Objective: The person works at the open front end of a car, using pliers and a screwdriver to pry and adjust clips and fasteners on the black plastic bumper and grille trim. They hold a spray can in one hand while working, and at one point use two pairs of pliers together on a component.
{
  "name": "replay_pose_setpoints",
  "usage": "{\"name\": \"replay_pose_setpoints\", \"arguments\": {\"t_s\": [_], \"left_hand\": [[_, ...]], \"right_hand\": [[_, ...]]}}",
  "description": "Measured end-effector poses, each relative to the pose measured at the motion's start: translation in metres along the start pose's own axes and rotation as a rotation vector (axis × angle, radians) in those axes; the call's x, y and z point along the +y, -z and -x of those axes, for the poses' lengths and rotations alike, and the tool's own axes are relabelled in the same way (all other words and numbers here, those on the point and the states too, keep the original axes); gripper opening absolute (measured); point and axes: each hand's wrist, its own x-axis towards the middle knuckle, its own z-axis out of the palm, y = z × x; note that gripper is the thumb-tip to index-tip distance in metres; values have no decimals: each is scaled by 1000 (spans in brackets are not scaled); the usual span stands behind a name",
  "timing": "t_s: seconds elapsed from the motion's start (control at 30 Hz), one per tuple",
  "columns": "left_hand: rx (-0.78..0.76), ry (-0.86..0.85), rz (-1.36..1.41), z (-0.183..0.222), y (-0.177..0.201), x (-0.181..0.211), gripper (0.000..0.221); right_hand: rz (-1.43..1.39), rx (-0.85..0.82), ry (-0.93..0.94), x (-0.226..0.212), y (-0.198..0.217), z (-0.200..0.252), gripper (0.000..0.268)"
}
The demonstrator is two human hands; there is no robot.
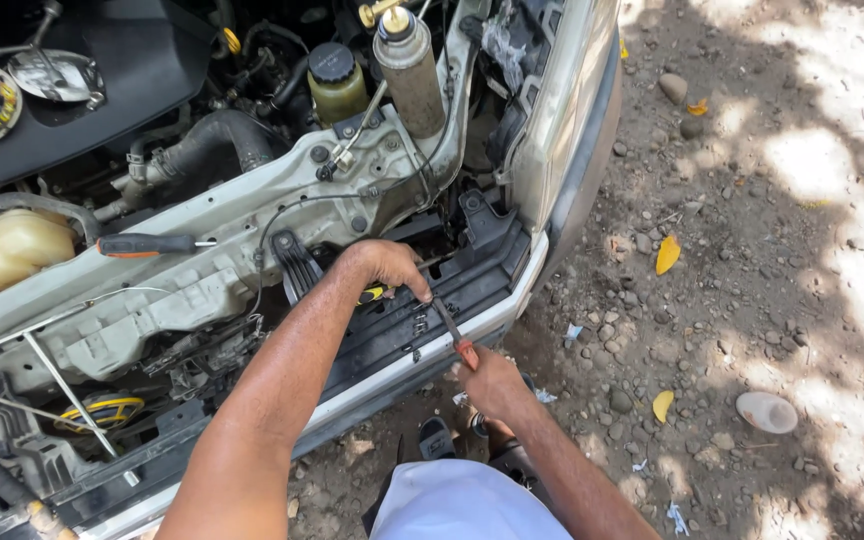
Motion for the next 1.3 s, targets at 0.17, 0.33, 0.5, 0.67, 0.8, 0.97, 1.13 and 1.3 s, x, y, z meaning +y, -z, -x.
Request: {"name": "replay_pose_setpoints", "arguments": {"t_s": [0.17, 0.33, 0.5, 0.67, 0.8, 0.97, 1.13, 1.3], "left_hand": [[-69, 109, -8, 13, 3, 23, 63], [-112, 110, 71, 13, 7, 23, 59], [-64, 111, -7, 14, 3, 26, 63], [-62, 184, 36, 15, 4, 18, 67], [-90, 67, 60, -2, 3, -2, 64], [-63, 98, 198, 7, 0, -7, 63], [-43, 69, 196, 6, 0, -5, 64], [30, 116, 86, 25, -2, 7, 64]], "right_hand": [[2, -36, -59, -2, 11, 24, 42], [-44, -26, -62, 12, 7, 19, 43], [-63, -48, -41, -1, 13, 25, 47], [-59, -115, -72, -21, 16, 33, 48], [-22, -140, -27, -11, 7, 30, 47], [-43, -161, -2, -21, 6, 32, 45], [-39, -149, 3, -31, 5, 27, 49], [17, -75, 41, -44, 7, 23, 49]]}}
